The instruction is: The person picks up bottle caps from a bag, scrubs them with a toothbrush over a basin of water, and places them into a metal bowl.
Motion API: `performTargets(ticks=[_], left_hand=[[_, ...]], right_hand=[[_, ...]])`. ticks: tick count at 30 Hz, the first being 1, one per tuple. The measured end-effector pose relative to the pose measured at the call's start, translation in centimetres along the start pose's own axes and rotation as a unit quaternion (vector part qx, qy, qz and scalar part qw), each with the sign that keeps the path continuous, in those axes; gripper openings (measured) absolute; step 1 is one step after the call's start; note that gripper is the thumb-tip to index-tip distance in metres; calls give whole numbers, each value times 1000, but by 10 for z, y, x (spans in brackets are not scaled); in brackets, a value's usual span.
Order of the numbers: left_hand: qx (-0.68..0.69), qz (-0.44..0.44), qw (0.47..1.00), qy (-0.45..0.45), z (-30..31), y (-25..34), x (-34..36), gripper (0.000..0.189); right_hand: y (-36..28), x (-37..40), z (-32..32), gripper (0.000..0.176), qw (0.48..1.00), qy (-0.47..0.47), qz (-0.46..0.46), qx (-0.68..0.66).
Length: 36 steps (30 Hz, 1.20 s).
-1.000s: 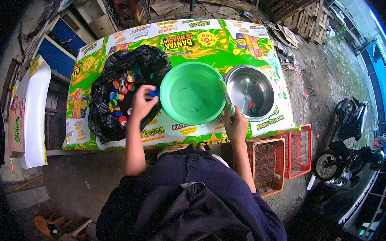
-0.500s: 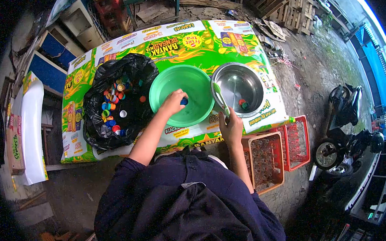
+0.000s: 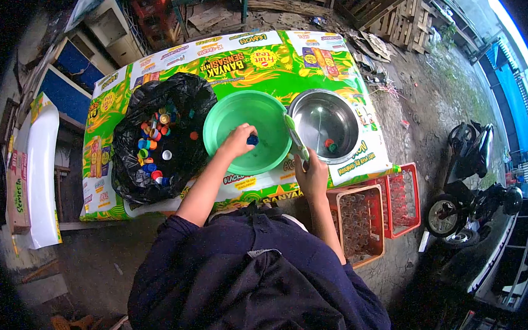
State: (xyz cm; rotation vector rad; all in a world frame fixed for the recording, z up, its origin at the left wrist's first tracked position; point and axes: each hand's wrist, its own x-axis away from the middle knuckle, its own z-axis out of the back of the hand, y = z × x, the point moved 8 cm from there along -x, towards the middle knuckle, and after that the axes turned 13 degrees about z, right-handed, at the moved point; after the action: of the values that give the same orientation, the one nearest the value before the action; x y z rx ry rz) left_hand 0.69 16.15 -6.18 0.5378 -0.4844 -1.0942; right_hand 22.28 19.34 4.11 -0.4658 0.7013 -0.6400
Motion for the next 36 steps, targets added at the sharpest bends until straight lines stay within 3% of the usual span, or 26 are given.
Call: performTargets(ticks=[5,8,11,14,17,20,25,28,32,34,36], left_hand=[[241,-11,970,-11,15,10,7,41],[196,-68,978,21,25,18,15,48],[277,-28,957,79,70,46,27,59],[262,-36,951,157,77,34,28,68],[296,-37,940,163,75,32,33,72],[314,-39,934,167,68,27,34,74],[353,-20,920,172,58,21,41,74],[365,-11,914,175,60,18,43,74],[360,20,915,178,56,16,46,74],[367,24,910,193,59,13,49,73],[379,23,902,207,64,11,50,73]], right_hand=[[-4,-2,-4,22,1000,-25,-8,-8],[-7,-1,-7,21,999,-34,-8,-22],[-7,-5,-9,22,998,-28,-27,-50],[1,0,-21,21,995,-34,-42,-79],[-7,4,-37,20,992,-80,-34,-88],[-17,14,-64,18,984,-175,28,12],[-10,-1,-57,19,993,-112,14,46],[-31,9,-59,18,986,-156,46,46],[-17,8,-52,16,995,-93,8,41],[-33,17,-53,16,988,-147,25,47],[-10,21,-54,17,984,-158,-31,78]])
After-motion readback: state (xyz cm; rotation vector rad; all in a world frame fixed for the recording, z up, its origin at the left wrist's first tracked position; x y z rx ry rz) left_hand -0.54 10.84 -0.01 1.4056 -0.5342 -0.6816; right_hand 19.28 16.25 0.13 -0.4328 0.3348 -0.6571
